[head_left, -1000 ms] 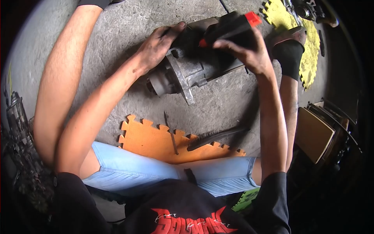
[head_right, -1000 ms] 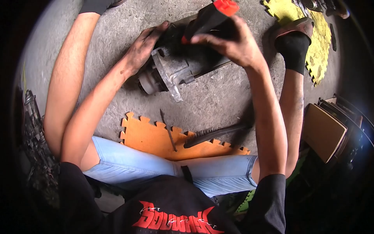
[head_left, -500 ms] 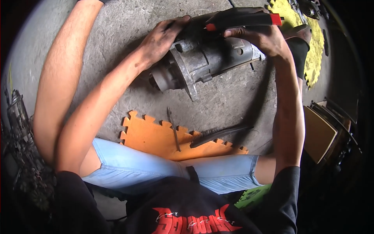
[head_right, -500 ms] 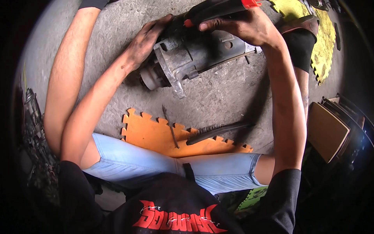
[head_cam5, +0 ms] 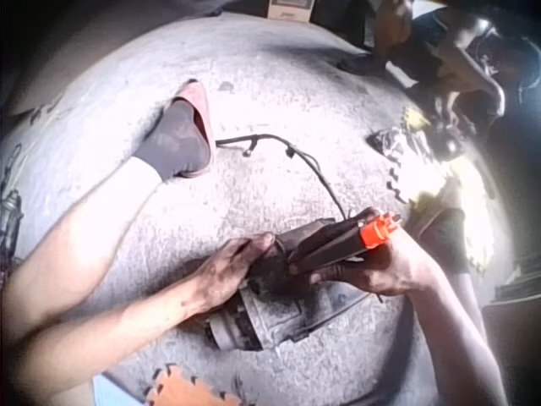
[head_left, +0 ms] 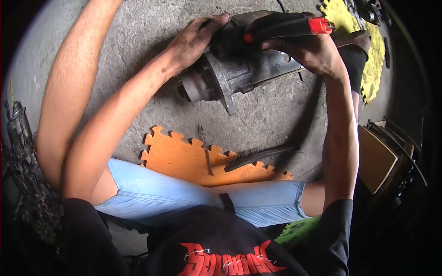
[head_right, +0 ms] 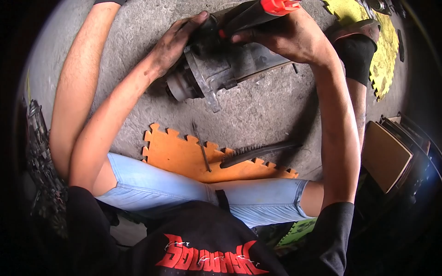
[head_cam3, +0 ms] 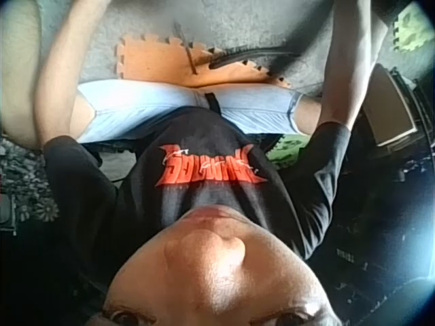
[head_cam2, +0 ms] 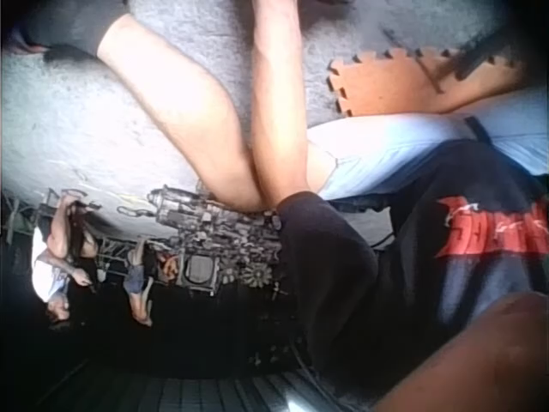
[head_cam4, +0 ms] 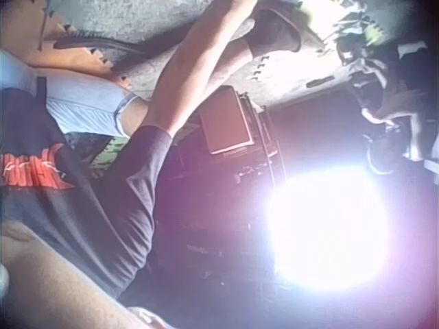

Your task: Cleaning and disassembling an automotive starter motor using hand tools and an impact driver.

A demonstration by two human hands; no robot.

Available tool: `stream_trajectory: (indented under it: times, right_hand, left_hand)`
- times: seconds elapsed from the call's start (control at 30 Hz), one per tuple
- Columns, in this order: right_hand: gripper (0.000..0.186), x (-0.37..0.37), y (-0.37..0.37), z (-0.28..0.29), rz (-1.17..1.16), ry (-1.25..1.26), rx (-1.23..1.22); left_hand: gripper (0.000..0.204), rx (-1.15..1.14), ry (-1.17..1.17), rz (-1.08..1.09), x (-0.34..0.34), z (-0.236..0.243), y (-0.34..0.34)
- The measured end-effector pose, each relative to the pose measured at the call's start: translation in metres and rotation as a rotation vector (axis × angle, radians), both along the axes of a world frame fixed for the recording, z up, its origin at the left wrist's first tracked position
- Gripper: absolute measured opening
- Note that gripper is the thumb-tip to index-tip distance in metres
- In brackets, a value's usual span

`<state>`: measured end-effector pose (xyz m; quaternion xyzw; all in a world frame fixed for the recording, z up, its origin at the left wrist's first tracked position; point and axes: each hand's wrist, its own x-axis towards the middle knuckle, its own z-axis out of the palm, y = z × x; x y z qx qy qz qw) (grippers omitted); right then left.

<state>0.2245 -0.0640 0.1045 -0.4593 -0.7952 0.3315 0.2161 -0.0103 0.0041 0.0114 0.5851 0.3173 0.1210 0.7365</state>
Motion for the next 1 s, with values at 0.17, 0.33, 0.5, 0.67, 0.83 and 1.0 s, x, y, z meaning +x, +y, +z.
stream_trajectory:
  times: [0.17, 0.33, 0.5, 0.67, 0.83, 1.0]
  right_hand:
    - [0.021, 0.001, -0.015, -0.006, -0.270, 0.079, -0.123]
    - [0.022, 0.007, 0.004, -0.008, -0.187, 0.003, -0.136]
    - [0.017, 0.000, 0.018, -0.008, -0.164, 0.128, -0.118]
    - [0.017, -0.010, 0.013, 0.003, -0.510, 0.152, -0.399]
    - [0.028, 0.051, -0.014, -0.040, -0.339, 0.342, -0.248]
    - [0.043, 0.022, 0.012, -0.046, -0.370, 0.379, -0.443]
  left_hand:
    - [0.070, 0.081, 0.050, 0.129, 0.005, -0.007, -0.007]
    - [0.057, -0.006, -0.125, 0.046, 0.006, -0.024, 0.005]
    - [0.047, 0.049, -0.382, 0.166, -0.016, -0.053, 0.005]
    - [0.027, 0.725, 0.643, -0.398, -0.010, -0.019, 0.003]
    - [0.041, 0.293, -0.195, 0.086, 0.041, -0.050, -0.021]
    - [0.037, 0.423, -0.233, 0.095, 0.015, -0.049, -0.007]
